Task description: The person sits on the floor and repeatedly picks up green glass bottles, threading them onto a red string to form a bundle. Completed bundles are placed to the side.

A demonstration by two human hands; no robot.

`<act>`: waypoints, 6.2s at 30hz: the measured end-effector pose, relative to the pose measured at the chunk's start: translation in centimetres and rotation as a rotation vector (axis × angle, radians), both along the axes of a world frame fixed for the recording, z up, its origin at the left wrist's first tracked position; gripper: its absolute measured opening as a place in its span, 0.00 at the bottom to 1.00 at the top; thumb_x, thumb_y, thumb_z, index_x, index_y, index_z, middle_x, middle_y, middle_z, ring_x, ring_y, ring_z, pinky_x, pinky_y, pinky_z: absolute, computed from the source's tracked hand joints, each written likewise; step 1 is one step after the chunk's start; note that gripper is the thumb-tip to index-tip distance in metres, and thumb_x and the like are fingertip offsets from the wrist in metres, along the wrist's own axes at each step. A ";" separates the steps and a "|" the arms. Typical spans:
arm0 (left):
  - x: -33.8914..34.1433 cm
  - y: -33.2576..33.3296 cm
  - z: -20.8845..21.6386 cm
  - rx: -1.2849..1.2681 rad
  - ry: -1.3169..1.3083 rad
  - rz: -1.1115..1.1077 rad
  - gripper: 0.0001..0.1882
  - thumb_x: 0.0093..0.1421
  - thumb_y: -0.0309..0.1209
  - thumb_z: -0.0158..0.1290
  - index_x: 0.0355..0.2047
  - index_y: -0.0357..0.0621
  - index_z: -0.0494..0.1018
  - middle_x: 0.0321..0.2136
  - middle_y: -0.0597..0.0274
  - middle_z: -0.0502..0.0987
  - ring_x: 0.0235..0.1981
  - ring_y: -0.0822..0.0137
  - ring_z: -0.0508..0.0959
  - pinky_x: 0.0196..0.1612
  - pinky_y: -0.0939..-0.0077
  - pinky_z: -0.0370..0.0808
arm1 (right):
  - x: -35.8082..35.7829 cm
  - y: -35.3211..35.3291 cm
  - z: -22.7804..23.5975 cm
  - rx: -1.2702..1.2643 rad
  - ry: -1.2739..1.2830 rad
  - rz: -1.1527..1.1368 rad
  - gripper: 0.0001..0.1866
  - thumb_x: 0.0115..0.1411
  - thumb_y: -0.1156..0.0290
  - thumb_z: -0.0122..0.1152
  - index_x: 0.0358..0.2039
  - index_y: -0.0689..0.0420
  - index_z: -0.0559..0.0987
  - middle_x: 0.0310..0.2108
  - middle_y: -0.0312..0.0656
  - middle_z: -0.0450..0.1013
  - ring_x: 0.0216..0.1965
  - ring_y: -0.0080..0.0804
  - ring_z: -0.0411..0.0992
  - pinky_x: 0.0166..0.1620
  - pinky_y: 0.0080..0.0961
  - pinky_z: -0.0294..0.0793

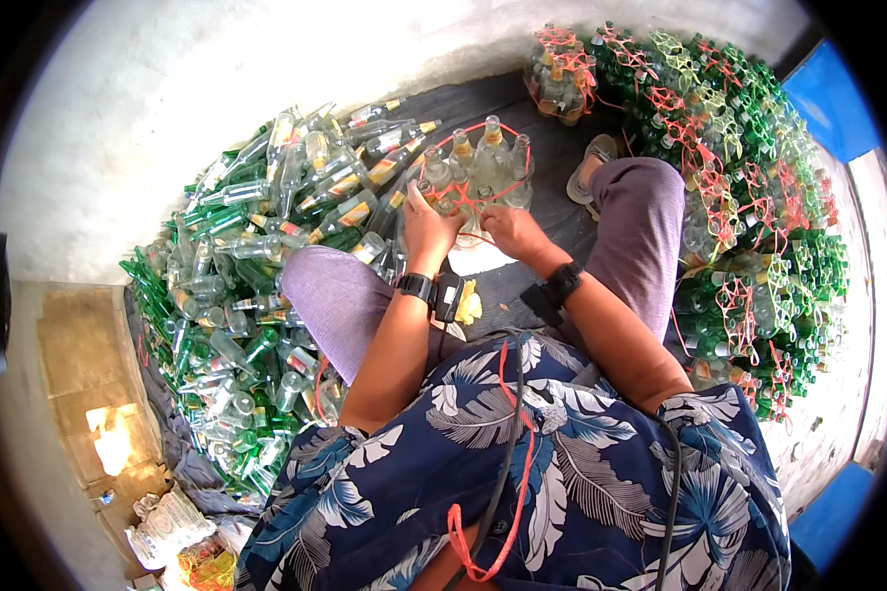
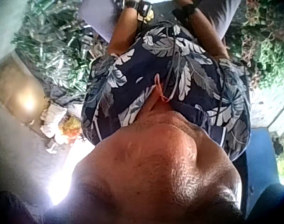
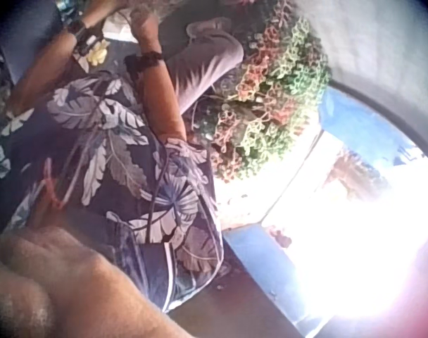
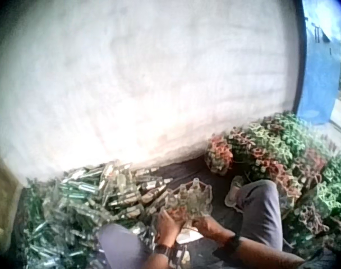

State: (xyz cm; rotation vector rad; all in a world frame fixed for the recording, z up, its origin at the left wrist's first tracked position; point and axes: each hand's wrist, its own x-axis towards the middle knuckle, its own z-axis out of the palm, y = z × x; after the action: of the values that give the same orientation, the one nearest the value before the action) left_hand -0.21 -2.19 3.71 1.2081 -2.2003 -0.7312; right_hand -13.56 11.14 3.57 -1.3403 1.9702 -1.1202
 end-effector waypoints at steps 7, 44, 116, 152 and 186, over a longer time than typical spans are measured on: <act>0.0 1.3 3.3 -0.444 -0.084 -0.295 0.27 0.52 0.30 0.66 0.53 0.50 0.74 0.46 0.59 0.75 0.52 0.52 0.75 0.57 0.55 0.70 | -0.8 0.3 -0.6 0.053 -0.009 0.038 0.14 0.62 0.68 0.51 0.39 0.61 0.82 0.36 0.51 0.80 0.41 0.45 0.78 0.47 0.37 0.75; -2.8 1.3 -0.3 -0.240 0.216 -0.280 0.01 0.60 0.25 0.60 0.33 0.43 0.79 0.32 0.56 0.74 0.39 0.50 0.77 0.41 0.54 0.75 | -2.3 -1.9 2.0 -0.206 -1.641 -0.361 0.11 0.73 0.71 0.54 0.51 0.62 0.74 0.19 0.24 0.54 0.17 0.14 0.50 0.19 0.17 0.48; 1.5 -3.0 -0.5 0.128 0.200 0.109 0.08 0.57 0.23 0.53 0.35 0.39 0.80 0.31 0.55 0.83 0.32 0.58 0.83 0.39 0.68 0.78 | -5.0 -2.7 -8.4 0.208 -1.017 -0.659 0.23 0.55 0.58 0.78 0.20 0.57 0.72 0.14 0.34 0.60 0.11 0.25 0.56 0.16 0.32 0.51; -2.9 6.7 -2.3 0.319 -0.542 -1.196 0.18 0.63 0.45 0.53 0.38 0.47 0.84 0.37 0.45 0.83 0.39 0.48 0.82 0.45 0.56 0.76 | -5.3 -2.2 -6.9 0.090 -0.660 -0.643 0.24 0.51 0.60 0.82 0.31 0.68 0.78 0.26 0.40 0.73 0.24 0.25 0.68 0.25 0.34 0.67; -10.5 -2.0 2.8 -0.203 -0.614 -0.886 0.10 0.63 0.29 0.49 0.39 0.42 0.78 0.37 0.45 0.83 0.43 0.43 0.82 0.46 0.48 0.77 | -4.9 -1.4 -4.0 0.276 -0.119 -0.584 0.24 0.56 0.49 0.73 0.29 0.61 0.82 0.32 0.53 0.80 0.36 0.51 0.79 0.40 0.42 0.75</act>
State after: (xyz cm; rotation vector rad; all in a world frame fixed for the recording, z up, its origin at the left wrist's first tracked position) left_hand -10.72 -4.19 6.49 0.3062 -3.2697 -0.4365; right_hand -18.49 9.71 -0.45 -0.5517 2.3889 -1.0806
